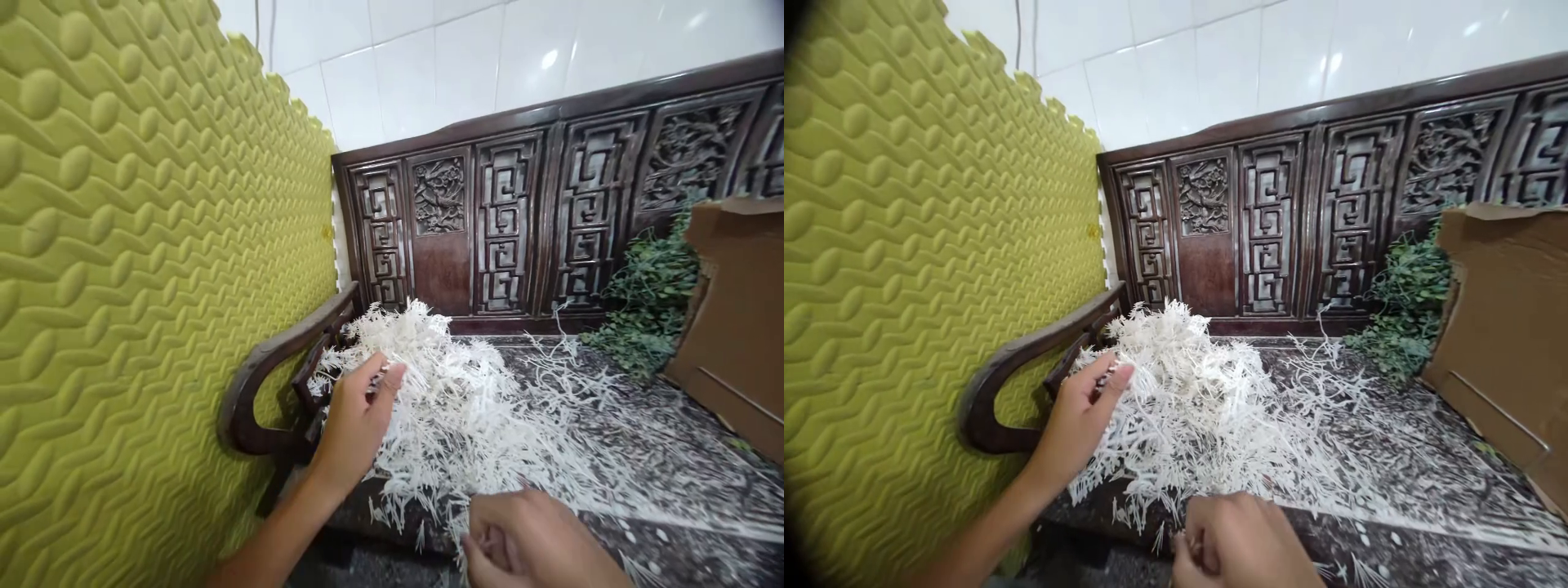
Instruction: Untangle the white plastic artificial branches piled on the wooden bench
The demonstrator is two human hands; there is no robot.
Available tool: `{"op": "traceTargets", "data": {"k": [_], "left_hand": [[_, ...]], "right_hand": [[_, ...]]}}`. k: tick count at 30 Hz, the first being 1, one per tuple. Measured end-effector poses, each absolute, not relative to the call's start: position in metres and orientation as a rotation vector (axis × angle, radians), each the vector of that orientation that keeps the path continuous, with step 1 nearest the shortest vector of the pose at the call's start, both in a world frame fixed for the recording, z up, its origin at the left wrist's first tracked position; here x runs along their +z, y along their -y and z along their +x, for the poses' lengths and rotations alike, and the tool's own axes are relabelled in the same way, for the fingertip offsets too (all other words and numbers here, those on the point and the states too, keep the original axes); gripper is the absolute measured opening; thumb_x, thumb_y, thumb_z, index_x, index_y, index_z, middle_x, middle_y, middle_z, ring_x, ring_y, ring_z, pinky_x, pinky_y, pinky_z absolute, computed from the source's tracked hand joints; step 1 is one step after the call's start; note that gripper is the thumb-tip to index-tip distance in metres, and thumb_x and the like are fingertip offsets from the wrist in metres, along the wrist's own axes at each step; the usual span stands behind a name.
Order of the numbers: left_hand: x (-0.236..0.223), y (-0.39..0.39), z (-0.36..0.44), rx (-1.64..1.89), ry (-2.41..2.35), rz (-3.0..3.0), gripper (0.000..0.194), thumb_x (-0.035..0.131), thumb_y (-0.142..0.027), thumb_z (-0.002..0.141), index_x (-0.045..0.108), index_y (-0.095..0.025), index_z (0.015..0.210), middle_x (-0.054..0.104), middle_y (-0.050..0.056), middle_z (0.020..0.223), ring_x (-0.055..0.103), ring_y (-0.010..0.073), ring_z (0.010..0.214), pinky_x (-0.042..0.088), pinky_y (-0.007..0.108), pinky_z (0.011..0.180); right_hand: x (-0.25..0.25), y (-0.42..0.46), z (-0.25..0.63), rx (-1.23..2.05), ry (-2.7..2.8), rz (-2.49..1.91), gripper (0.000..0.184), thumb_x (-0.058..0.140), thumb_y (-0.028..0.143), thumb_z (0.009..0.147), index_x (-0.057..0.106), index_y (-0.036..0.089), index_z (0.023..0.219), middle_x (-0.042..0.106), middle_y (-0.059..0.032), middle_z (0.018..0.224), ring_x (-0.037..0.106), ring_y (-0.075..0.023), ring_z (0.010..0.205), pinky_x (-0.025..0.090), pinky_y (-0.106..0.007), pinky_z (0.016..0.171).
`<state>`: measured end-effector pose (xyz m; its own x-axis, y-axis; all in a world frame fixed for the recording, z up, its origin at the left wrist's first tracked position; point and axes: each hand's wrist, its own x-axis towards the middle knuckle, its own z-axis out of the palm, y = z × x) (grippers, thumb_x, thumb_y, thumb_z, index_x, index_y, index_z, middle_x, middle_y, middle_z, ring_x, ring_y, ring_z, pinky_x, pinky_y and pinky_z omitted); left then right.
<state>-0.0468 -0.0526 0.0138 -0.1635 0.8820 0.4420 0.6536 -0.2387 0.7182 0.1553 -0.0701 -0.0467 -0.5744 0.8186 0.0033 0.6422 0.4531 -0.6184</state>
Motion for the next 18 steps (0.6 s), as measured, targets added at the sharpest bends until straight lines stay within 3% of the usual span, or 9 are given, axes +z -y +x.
{"op": "traceTargets", "data": {"k": [5, 12, 16, 18], "left_hand": [[0.013, 0.067, -0.027, 1.191, -1.721, 1.933, 0.036, 0.044, -0.041, 0.092, 0.03, -0.02, 0.067, 0.031, -0.006, 0.058, 0.033, 0.0099, 0.055, 0.027, 0.023, 0.052], [0.009, 0.059, -0.031, 1.104, -1.722, 1.956, 0.033, 0.043, -0.04, 0.092, 0.033, -0.02, 0.068, 0.033, -0.005, 0.06, 0.035, 0.0108, 0.057, 0.029, 0.024, 0.053], [0.005, 0.056, -0.029, 1.035, -1.705, 1.986, 0.032, 0.042, -0.04, 0.093, 0.033, -0.02, 0.069, 0.034, -0.005, 0.061, 0.037, 0.0116, 0.057, 0.029, 0.025, 0.053], [0.003, 0.057, -0.027, 0.983, -1.661, 1.999, 0.03, 0.041, -0.04, 0.093, 0.036, -0.02, 0.071, 0.037, -0.005, 0.064, 0.04, 0.0122, 0.061, 0.031, 0.025, 0.055]], "right_hand": [[-0.024, 0.053, 0.168, 0.822, 2.285, -1.303, 0.021, 0.052, 0.032, 0.081, 0.061, 0.019, 0.066, 0.051, 0.001, 0.047, 0.037, -0.0097, 0.04, 0.02, -0.026, 0.043], [-0.004, 0.043, 0.179, 0.87, 2.165, -1.296, 0.02, 0.053, 0.033, 0.084, 0.069, 0.022, 0.088, 0.058, -0.0019, 0.057, 0.051, -0.0156, 0.052, 0.034, -0.028, 0.05], [-0.005, 0.041, 0.184, 0.803, 2.101, -1.324, 0.042, 0.056, 0.038, 0.084, 0.057, 0.025, 0.123, 0.066, -0.0055, 0.081, 0.057, -0.0181, 0.06, 0.044, -0.034, 0.06], [-0.008, 0.041, 0.184, 0.881, 2.058, -1.332, 0.051, 0.056, 0.047, 0.084, 0.051, 0.025, 0.129, 0.066, -0.0068, 0.086, 0.058, -0.0179, 0.061, 0.046, -0.035, 0.062]]}}
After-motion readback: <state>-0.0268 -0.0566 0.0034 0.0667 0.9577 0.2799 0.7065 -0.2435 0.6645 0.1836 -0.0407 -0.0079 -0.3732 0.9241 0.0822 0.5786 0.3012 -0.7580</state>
